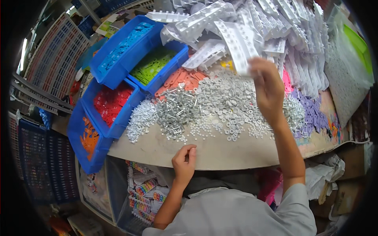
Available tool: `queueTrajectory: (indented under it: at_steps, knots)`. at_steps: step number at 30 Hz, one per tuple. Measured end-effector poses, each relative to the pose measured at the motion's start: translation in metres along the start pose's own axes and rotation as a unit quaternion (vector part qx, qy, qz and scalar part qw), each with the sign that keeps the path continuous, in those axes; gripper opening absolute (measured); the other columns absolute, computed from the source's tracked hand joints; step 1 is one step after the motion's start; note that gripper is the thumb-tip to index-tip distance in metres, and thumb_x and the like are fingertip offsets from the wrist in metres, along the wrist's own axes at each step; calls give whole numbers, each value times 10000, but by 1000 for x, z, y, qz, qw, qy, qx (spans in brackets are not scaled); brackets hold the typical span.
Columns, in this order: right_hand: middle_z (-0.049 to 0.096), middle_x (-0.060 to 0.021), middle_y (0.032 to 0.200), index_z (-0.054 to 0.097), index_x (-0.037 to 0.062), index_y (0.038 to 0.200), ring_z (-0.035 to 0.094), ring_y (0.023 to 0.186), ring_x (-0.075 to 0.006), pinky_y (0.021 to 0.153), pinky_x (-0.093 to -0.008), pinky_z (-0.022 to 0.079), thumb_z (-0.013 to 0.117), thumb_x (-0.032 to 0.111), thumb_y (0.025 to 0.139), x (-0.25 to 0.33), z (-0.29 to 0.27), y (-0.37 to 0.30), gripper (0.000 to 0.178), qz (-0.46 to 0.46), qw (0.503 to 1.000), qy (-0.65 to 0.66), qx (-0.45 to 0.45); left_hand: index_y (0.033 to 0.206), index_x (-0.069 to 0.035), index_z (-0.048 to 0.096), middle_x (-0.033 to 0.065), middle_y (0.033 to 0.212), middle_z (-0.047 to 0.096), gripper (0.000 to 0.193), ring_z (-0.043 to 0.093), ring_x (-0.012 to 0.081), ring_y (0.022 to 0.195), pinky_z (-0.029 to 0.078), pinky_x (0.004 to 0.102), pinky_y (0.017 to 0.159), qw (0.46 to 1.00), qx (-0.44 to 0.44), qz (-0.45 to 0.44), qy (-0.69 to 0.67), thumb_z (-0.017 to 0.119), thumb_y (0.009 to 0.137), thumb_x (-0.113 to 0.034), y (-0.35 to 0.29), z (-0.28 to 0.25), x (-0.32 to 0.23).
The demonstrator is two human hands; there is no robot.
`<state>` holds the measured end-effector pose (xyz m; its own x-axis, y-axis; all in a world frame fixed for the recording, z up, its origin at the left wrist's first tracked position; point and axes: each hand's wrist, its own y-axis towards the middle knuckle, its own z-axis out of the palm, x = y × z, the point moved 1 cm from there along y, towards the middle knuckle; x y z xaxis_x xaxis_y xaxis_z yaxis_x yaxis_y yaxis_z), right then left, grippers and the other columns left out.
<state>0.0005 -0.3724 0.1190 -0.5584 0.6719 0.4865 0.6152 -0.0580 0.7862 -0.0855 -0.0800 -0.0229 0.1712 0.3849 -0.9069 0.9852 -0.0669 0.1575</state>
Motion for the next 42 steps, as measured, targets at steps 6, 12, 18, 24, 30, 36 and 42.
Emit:
queueTrajectory:
  at_steps: [6,12,18,24,30,36,42]
  knots:
    - [638,-204,1250,602,6,1074,638,1132,-263,977,-319,481,511,-161,915,34,-26,-93,249,104,987,102,-65,1172,-57,705,149,1166,685,287,646,303,1097,496,444,951,925,339,174,13,707,919,-193,10,39,-37]
    - [589,-215,1261,517,42,1074,636,1050,-257,824,-361,588,508,-59,981,61,-55,-143,137,163,976,29,-138,1590,-95,330,140,1666,281,765,208,299,1563,179,494,1259,792,406,390,237,456,1007,-573,39,100,-30]
    - [626,-213,1199,527,45,1052,634,1076,-324,983,-417,489,547,-3,997,100,-71,-179,75,129,983,-83,-99,1548,-71,397,123,1636,345,698,236,274,1552,159,472,1270,761,364,473,254,461,1013,-514,121,122,-23]
    - [649,-219,1170,580,56,1044,674,996,-352,837,-387,574,543,-68,922,126,-64,-220,177,119,988,-91,35,1393,-104,568,85,1524,494,456,349,270,1499,248,486,1246,788,337,461,229,609,962,-247,143,115,-24]
    - [661,-207,1190,657,41,1045,701,840,-359,668,-405,590,639,-95,748,124,-55,-256,327,41,997,-11,62,1121,-101,753,54,1470,580,282,445,287,1438,338,496,1146,869,244,407,143,695,846,-123,128,89,-16]
    - [651,-215,1222,660,3,1071,685,926,-384,776,-443,586,628,-153,754,111,-32,-256,355,79,989,18,126,1100,-66,743,99,1417,605,361,518,342,1351,354,511,1141,909,158,351,157,693,755,25,132,60,-19]
    - [655,-179,1233,668,11,1100,664,993,-401,868,-443,555,637,-142,741,119,-16,-242,392,147,973,-22,179,1344,-24,591,154,1381,603,442,585,333,1273,469,397,1061,925,119,290,215,573,913,70,125,53,-26]
